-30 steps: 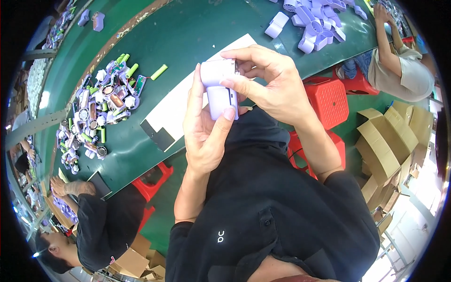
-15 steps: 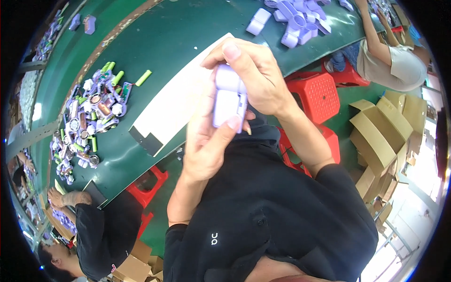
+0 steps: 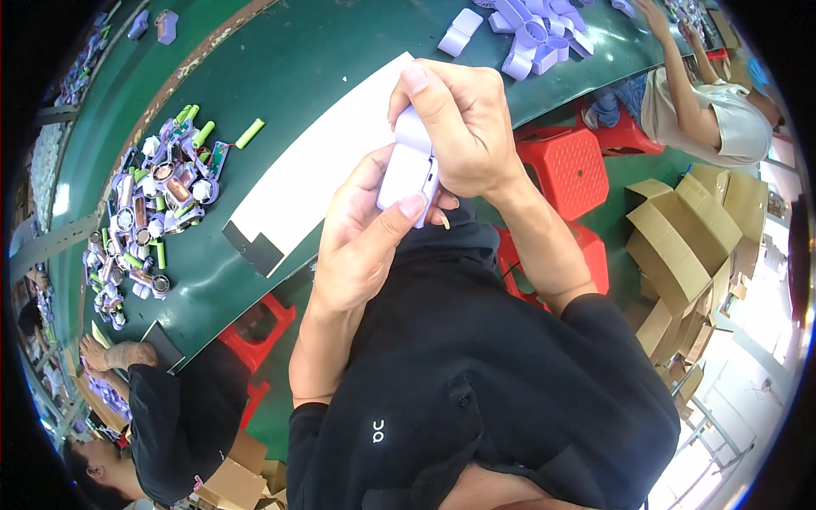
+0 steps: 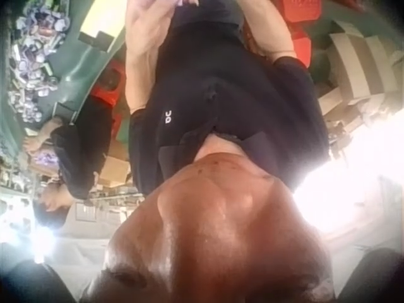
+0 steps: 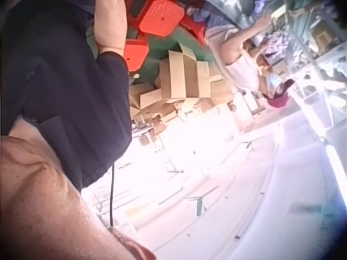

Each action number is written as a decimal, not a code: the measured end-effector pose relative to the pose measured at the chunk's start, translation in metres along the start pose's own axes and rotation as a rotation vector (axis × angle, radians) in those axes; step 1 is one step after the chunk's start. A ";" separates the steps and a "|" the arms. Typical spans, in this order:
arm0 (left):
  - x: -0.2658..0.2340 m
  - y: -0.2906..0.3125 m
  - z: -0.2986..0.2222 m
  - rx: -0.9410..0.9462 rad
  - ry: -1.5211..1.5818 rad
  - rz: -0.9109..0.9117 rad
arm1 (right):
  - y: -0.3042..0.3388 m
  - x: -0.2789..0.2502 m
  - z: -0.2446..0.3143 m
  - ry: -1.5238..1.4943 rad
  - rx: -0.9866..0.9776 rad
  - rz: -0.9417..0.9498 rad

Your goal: The person assembles small portable handheld fans by hand, snapping together plastic components including a fan casing, fan blade, and motor unit.

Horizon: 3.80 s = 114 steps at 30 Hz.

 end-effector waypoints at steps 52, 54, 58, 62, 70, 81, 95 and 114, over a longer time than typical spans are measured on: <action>-0.119 0.021 -0.119 0.498 0.332 0.011 | 0.023 -0.001 -0.036 0.014 0.395 0.192; -0.140 0.044 -0.163 0.606 0.192 -0.101 | 0.021 0.008 -0.037 0.051 0.385 0.237; -0.159 0.064 -0.210 0.693 -0.050 -0.379 | 0.013 0.036 -0.035 0.057 0.333 0.280; -0.161 0.073 -0.216 0.727 -0.362 -0.533 | 0.001 0.084 -0.036 0.112 0.184 0.372; -0.162 0.060 -0.171 0.552 -0.117 -0.307 | -0.052 0.195 -0.029 0.329 -0.345 0.430; -0.164 0.041 -0.146 0.526 0.256 -0.157 | -0.055 0.180 -0.045 0.564 -0.333 0.471; -0.130 0.002 -0.138 0.363 0.115 -0.049 | -0.048 0.131 -0.066 0.429 -0.285 0.283; -0.294 -0.191 -0.260 0.220 -2.087 -1.123 | -0.050 0.064 -0.125 -0.425 0.412 0.026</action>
Point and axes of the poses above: each hand's wrist, its own y-axis away from the middle knuckle, its own x-axis out of the palm, z = x × y, the point moved 4 cm from there along -y, towards the middle knuckle, and after that the axes turned 1 degree about -z, right-handed, at the moved point
